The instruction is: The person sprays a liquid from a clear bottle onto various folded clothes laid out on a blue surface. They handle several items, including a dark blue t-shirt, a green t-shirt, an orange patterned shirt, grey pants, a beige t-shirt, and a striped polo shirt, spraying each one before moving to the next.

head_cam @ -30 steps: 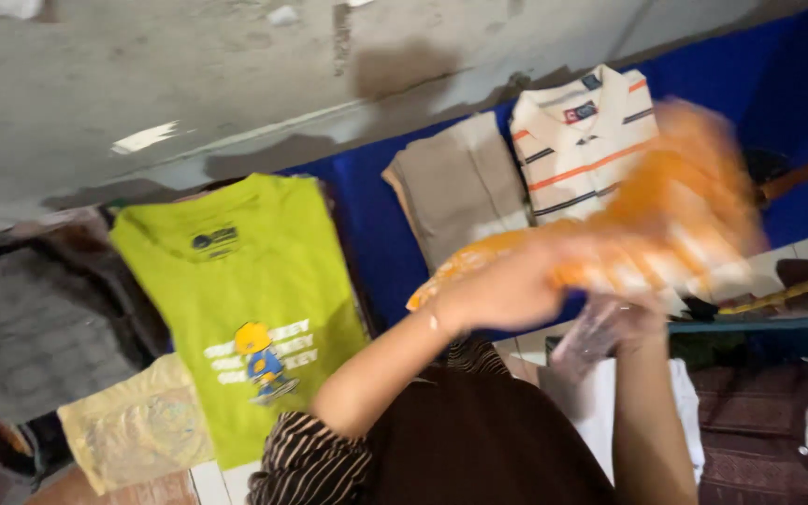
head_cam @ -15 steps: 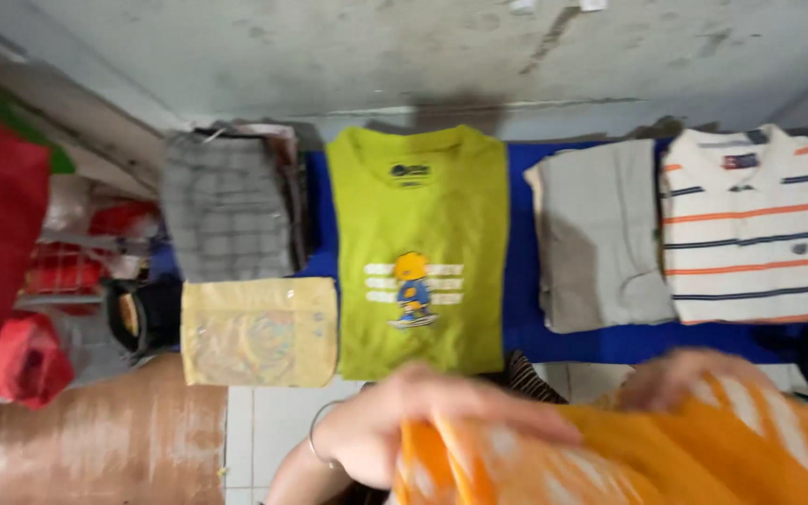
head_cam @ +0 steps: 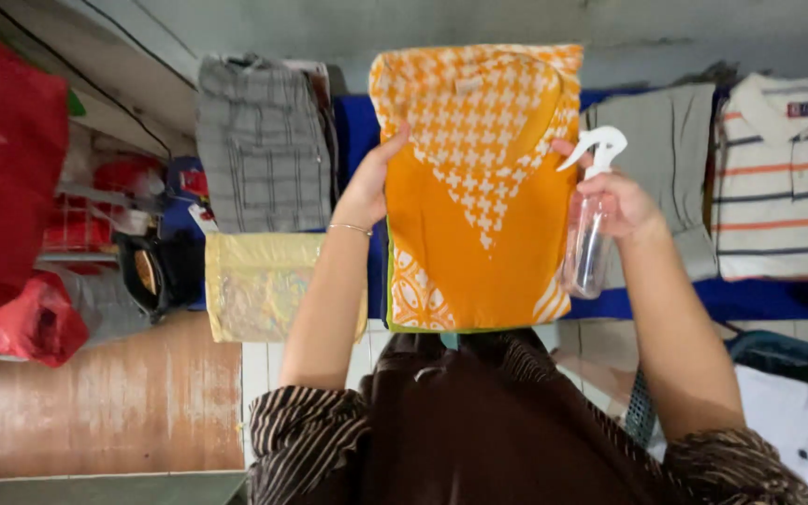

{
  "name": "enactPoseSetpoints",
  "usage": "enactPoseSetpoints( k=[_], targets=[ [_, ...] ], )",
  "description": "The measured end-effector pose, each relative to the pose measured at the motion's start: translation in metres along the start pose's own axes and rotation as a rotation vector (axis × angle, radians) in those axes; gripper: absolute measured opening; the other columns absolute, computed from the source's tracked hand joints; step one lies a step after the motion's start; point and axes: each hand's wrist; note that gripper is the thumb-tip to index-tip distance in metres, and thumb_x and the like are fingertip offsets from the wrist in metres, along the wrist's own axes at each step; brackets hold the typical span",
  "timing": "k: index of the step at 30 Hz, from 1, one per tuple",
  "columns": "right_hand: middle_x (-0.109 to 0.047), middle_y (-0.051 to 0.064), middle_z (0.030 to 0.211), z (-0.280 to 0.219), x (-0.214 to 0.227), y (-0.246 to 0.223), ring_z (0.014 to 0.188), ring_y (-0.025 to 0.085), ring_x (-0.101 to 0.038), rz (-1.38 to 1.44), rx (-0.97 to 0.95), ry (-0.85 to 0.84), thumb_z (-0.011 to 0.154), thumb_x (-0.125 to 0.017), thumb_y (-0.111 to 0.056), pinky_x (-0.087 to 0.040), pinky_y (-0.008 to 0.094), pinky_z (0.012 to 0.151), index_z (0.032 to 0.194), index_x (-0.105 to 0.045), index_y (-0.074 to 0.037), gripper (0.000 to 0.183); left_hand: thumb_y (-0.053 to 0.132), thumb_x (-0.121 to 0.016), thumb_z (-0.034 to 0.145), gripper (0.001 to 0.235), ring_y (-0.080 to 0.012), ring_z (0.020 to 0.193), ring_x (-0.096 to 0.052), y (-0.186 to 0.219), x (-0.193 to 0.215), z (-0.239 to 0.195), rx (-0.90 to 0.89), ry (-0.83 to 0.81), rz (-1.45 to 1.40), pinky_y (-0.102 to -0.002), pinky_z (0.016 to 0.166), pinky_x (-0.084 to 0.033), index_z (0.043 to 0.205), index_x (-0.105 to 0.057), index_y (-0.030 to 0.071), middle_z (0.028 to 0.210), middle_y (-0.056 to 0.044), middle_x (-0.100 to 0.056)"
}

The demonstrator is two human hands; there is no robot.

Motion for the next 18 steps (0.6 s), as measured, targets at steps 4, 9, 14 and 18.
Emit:
enactPoseSetpoints(
  k=[4,9,14,18],
  targets=[
    [-0.068,0.014,0.115,-0.025,0.039,0.015,0.081,0.020,-0.072,-0.112,0.025,0.093,0.088,-0.059,-0.003,-0.060,0.034,0.074,0.164,-0.044,-0.002,0.077,0.032,-0.059,0.100,0.047,-0.0213,0.126,-0.062,0.002,-0.016,-0.050,0.007,0.028,0.115,-0.040,0.106,-0.050,0.141,-0.057,0.010,0.139,-0.005,-0.065],
    [-0.060,0.012,0.137,-0.072,0.025,0.046,0.113,0.019,-0.067,-0.365,-0.056,0.038,0.075,-0.069,0.007,-0.060,0.039,0.085,0.141,-0.049,0.000,0.069,0.040,-0.064,0.098,0.060,-0.0233,0.106,-0.060,-0.021,-0.002,-0.126,0.222,0.175,0.750,-0.039,0.083,-0.052,0.145,-0.058,0.003,0.128,-0.012,-0.068],
    [-0.061,0.018,0.142,-0.100,0.018,0.075,0.097,0.021,-0.067,-0.397,-0.129,0.054,0.080,-0.070,0.003,-0.057,0.037,0.075,0.140,-0.055,0.002,0.062,0.005,-0.083,0.078,0.088,-0.0216,0.117,-0.065,-0.032,-0.020,-0.166,0.136,-0.051,0.845,-0.035,0.097,-0.055,0.153,-0.036,0.006,0.129,-0.013,-0.067],
    [-0.061,0.019,0.147,-0.107,0.006,0.084,0.092,0.022,-0.068,-0.335,-0.058,0.071,0.080,-0.070,0.001,-0.057,0.037,0.073,0.137,-0.055,0.003,0.059,-0.005,-0.081,0.069,0.110,-0.0219,0.118,-0.064,-0.023,-0.008,-0.163,0.212,-0.115,0.759,-0.039,0.099,-0.057,0.161,-0.022,0.010,0.136,-0.014,-0.061]
  ],
)
Point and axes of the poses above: each hand's wrist, its own z-axis towards the middle knuckle, its own x-axis out of the back of the hand, y = z × x
